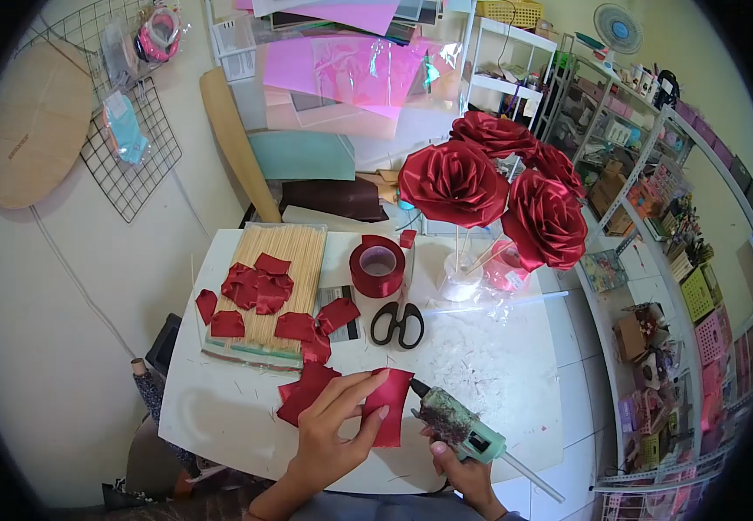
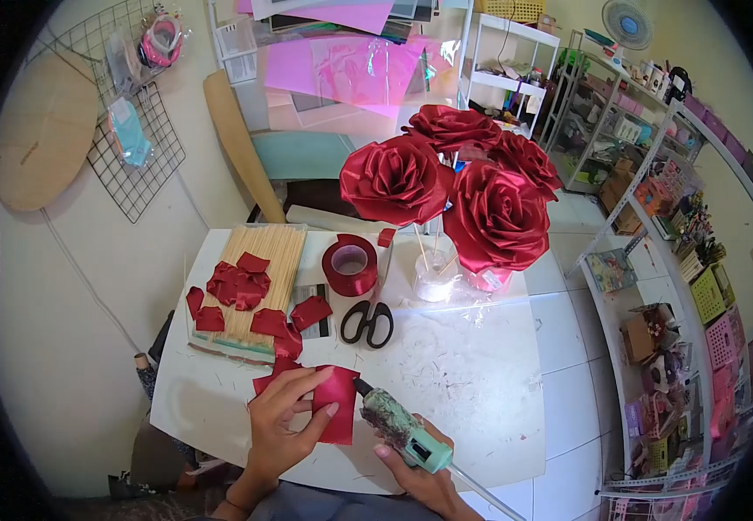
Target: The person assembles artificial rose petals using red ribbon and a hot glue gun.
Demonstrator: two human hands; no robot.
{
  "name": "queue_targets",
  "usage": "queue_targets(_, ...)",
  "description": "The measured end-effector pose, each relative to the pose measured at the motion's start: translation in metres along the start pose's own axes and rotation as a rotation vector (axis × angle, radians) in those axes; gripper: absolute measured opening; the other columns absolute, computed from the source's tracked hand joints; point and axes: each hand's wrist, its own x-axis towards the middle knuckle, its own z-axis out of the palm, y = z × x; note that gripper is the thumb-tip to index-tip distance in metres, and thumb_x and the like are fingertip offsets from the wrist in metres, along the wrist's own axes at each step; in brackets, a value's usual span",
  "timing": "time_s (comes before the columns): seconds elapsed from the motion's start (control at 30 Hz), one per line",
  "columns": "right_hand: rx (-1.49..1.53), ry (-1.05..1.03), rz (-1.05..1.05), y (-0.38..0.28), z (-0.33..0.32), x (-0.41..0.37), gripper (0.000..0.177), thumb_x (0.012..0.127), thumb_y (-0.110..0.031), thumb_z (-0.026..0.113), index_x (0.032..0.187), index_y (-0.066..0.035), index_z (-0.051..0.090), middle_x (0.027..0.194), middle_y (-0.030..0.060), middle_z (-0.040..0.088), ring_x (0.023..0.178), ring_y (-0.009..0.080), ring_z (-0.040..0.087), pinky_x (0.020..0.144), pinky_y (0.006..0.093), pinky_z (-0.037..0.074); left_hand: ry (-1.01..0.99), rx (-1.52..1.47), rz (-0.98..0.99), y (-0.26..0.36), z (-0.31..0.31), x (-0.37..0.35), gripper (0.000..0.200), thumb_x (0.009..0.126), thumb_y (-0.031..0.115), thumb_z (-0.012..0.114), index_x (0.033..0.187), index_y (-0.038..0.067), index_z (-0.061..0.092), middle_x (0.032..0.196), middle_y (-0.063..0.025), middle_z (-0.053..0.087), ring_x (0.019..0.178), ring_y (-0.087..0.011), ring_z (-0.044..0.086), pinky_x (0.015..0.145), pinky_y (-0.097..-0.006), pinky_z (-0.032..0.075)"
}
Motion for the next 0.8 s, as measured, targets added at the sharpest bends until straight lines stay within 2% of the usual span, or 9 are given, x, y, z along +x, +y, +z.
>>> queue_targets(0.27,0.004,0.051,0.06,-0.0002,0.0008,-0.0023,0.028,0.072,-0.013,0.065,0.092,0.003,0.056,0.079,0.0084,0.058,0.073,0.0137,0.056,0.066,0.0241,0.044,-0.013,0.003,0.013,-0.0003,-0.0004,-0.0012,0.039,0.068,-0.006,0.059,0.106,0.004,0.055,0.097,-0.0104,0.054,0.079,-0.0153,0.056,0.067,-0.0247,0.052)
queue_targets(0.67,-0.056,0.053,0.04,0.0004,-0.0001,-0.0031,0.028,0.071,-0.014,0.067,0.092,0.003,0.057,0.079,0.0088,0.059,0.071,0.014,0.056,0.064,0.0241,0.044,-0.023,0.037,0.031,0.0036,-0.0021,-0.002,0.038,0.067,-0.006,0.06,0.103,0.003,0.056,0.095,-0.0119,0.055,0.08,-0.0191,0.056,0.068,-0.0251,0.049)
queue_targets(0.73,-0.042,0.052,0.025,0.0023,-0.0002,-0.0029,0.028,0.071,-0.014,0.067,0.092,0.003,0.057,0.079,0.0089,0.059,0.071,0.0139,0.056,0.064,0.0241,0.044,-0.043,0.057,0.051,0.0027,-0.0028,-0.002,0.039,0.065,-0.009,0.062,0.103,0.001,0.056,0.095,-0.0121,0.053,0.081,-0.0138,0.055,0.068,-0.0248,0.053)
queue_targets(0.8,-0.028,0.051,0.009,0.0022,0.0001,-0.0029,0.028,0.071,-0.014,0.067,0.092,0.003,0.057,0.079,0.0089,0.059,0.071,0.0138,0.056,0.063,0.0242,0.044,-0.043,0.056,0.054,0.0021,-0.0028,-0.002,0.039,0.065,-0.009,0.062,0.102,0.001,0.056,0.095,-0.0121,0.052,0.081,-0.0138,0.055,0.068,-0.0248,0.053)
